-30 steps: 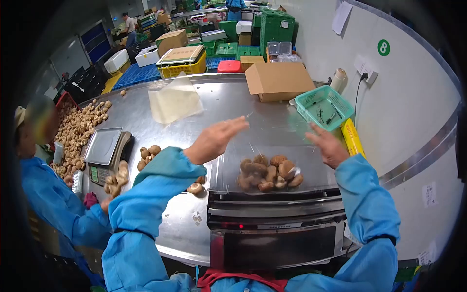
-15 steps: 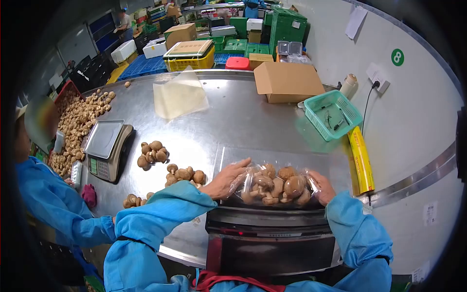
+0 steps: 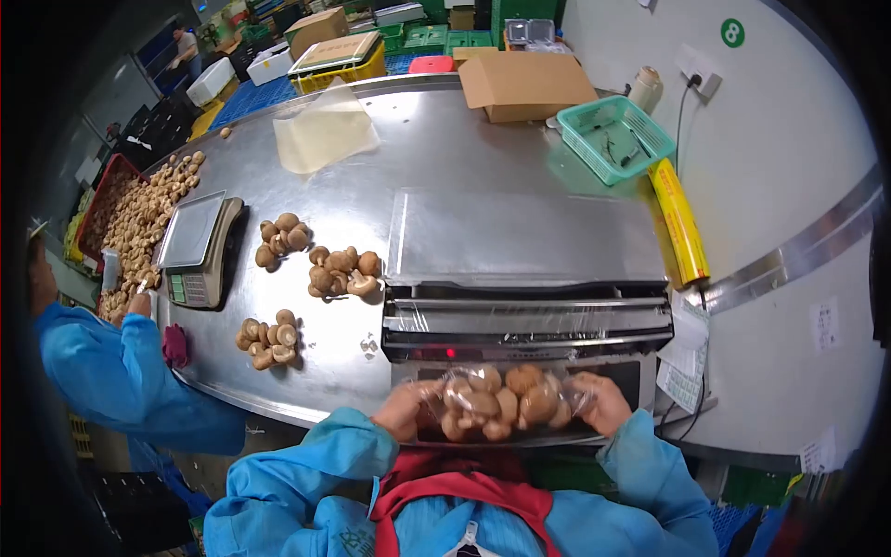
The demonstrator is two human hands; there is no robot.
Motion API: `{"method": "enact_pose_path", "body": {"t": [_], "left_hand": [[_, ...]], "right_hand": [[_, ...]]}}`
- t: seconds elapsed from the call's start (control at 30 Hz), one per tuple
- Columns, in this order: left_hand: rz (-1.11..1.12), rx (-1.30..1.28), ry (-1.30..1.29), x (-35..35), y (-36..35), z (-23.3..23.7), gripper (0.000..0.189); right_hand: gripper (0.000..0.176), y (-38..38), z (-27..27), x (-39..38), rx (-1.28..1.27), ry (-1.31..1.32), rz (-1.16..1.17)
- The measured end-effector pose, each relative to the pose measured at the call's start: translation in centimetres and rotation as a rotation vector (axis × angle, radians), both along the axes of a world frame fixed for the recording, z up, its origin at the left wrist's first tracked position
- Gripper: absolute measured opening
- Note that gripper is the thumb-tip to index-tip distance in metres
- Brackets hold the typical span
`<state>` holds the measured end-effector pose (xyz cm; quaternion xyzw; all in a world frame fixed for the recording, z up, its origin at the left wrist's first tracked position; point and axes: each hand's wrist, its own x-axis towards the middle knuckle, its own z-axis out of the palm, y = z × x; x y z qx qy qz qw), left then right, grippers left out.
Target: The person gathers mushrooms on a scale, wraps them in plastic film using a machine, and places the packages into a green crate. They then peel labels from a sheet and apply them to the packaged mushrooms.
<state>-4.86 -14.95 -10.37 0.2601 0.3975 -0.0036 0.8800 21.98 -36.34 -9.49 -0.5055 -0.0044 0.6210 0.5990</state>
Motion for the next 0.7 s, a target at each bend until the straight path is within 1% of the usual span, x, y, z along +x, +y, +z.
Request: {"method": "enact_pose_path", "body": {"t": [0.03,0.07,0.1,0.13,0.17,0.2,0.23,0.27,0.33,0.37,0.4,0.43,0.47,0.5,0.53,0.57,0.6,0.63,0.67,0.7], "left_hand": [[0.058,0.115,0.014,-0.3,0.0,-0.2,0.031],[0.164,0.175,-0.040,-0.2,-0.3,0.7,0.032],[0.236,0.163,-0.076,-0.6,-0.6,1.4,0.030],[0.307,0.151,-0.114,-0.8,-0.9,1.7,0.028],[0.287,0.150,-0.122,-0.7,-1.4,1.7,0.028],[0.319,0.293,-0.073,-0.7,-2.1,1.7,0.028],[0.350,0.438,-0.026,-0.7,-2.6,1.6,0.029],[0.328,0.439,-0.035,-0.8,-2.9,0.8,0.029],[0.342,0.722,-0.009,-0.9,-2.9,-1.6,0.034],[0.331,0.775,0.026,-0.8,-2.8,-0.7,0.033],[0.316,0.774,0.020,-0.8,-2.5,-0.8,0.033],[0.361,0.681,0.000,-0.8,-2.2,-1.1,0.032],[0.406,0.585,-0.018,-0.8,-1.8,-1.3,0.032],[0.529,0.573,-0.035,0.3,-2.3,0.0,0.035],[0.524,0.568,-0.032,-0.1,-1.9,-0.3,0.035],[0.391,0.735,-0.072,-0.7,-1.5,-0.9,0.033],[0.251,0.896,-0.112,-1.3,-1.3,-1.1,0.033],[0.136,1.051,-0.041,-1.7,-1.4,-1.1,0.027],[0.123,1.042,-0.040,-2.2,-1.2,-0.8,0.027],[0.068,1.094,-0.034,-2.6,-0.7,-0.3,0.026]], "right_hand": [[0.024,0.1,0.4,-0.2,0.062,0.077,-0.122],[0.027,0.0,0.8,-0.4,0.130,0.150,-0.247],[0.034,-0.6,1.3,-0.4,0.187,0.084,-0.227],[0.034,-0.7,1.6,-0.7,0.194,0.076,-0.246],[0.032,-0.3,1.8,-1.5,0.117,-0.092,-0.244],[0.030,0.1,1.9,-2.5,0.034,-0.257,-0.243],[0.023,0.8,1.2,-3.5,-0.051,-0.518,-0.219],[0.017,1.1,0.0,-4.0,-0.032,-0.736,-0.214],[0.018,2.0,-0.7,-4.7,-0.067,-0.981,-0.295],[0.018,2.4,-0.9,-5.1,-0.075,-0.983,-0.312],[0.019,2.8,-1.1,-5.6,-0.067,-0.933,-0.397],[0.021,2.9,-1.4,-6.1,-0.059,-0.882,-0.482],[0.021,2.7,-1.7,-6.7,-0.068,-0.883,-0.495],[0.021,2.6,-2.1,-7.4,-0.088,-0.947,-0.555],[0.021,2.6,-2.4,-8.1,-0.108,-1.009,-0.609],[0.026,2.0,-1.8,-8.6,-0.090,-0.926,-0.654],[0.028,1.3,-1.2,-9.1,-0.105,-0.852,-0.700],[0.028,0.2,-1.0,-9.8,-0.124,-0.839,-0.705],[0.028,-1.2,-1.3,-10.9,-0.147,-0.826,-0.715],[0.029,-2.5,-1.2,-11.9,-0.192,-0.790,-0.722]]}}
